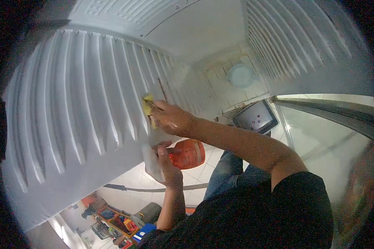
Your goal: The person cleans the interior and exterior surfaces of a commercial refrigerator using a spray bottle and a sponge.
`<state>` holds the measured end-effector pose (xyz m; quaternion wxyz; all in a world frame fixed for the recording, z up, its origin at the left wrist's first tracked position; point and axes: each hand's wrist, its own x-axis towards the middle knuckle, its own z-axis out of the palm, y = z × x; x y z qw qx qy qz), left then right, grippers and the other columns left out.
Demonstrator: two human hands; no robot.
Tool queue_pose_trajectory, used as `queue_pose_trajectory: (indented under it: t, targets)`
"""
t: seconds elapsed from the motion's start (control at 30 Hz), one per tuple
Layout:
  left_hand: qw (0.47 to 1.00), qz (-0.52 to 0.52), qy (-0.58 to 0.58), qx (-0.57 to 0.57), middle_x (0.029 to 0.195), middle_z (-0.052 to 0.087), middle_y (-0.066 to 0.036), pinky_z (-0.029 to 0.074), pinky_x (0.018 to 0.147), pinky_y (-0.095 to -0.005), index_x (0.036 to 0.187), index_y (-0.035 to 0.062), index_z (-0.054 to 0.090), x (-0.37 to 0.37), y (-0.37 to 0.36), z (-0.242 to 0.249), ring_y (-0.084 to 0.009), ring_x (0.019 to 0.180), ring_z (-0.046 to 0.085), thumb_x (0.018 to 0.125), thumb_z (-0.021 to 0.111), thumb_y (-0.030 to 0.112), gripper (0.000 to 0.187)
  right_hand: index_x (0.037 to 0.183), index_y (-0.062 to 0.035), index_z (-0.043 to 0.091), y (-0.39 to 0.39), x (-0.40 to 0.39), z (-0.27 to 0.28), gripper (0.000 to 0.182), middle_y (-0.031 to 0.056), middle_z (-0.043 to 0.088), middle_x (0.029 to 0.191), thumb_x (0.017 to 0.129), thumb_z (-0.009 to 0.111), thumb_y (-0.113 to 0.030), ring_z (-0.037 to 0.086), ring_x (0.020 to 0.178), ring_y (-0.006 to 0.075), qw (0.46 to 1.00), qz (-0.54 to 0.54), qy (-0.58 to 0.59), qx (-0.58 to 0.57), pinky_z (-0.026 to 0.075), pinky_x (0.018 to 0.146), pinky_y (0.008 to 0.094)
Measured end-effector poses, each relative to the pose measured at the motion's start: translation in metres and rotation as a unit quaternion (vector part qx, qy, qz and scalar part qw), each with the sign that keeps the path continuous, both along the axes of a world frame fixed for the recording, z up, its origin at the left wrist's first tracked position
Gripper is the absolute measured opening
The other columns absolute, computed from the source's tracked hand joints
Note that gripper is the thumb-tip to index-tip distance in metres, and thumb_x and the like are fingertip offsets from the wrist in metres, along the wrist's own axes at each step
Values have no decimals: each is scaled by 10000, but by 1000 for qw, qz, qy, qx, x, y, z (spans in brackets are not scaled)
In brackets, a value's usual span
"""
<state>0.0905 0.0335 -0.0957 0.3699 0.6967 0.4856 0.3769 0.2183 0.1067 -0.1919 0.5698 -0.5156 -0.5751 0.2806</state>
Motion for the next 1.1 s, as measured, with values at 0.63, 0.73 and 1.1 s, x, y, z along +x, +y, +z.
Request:
queue_pose_trajectory:
  t: [0.63,0.73,1.1]
  targets:
    - [996,-13,88,33,733,647,-120,478,659,-312,904,-29,589,4,-6,-18,-188,636,596,1009,522,353,402,977,-56,670,-29,-5,-50,160,165,662,905,878,664,-181,649,853,351,985,-150,83,8,517,764,443]
    - [988,16,148,31,680,625,-102,469,636,-304,927,-26,580,3,-3,-18,-183,629,577,1013,517,354,395,1017,-47,666,24,10,-43,170,191,659,918,895,624,-158,636,872,396,987,-147,58,9,495,792,492]
    - [991,92,-56,80,944,676,-203,518,724,-328,971,-80,600,1,-12,-7,-203,794,646,961,600,212,293,1093,-54,696,25,16,31,277,157,673,1093,823,641,-19,654,1004,342,962,-98,-142,213,546,841,425]
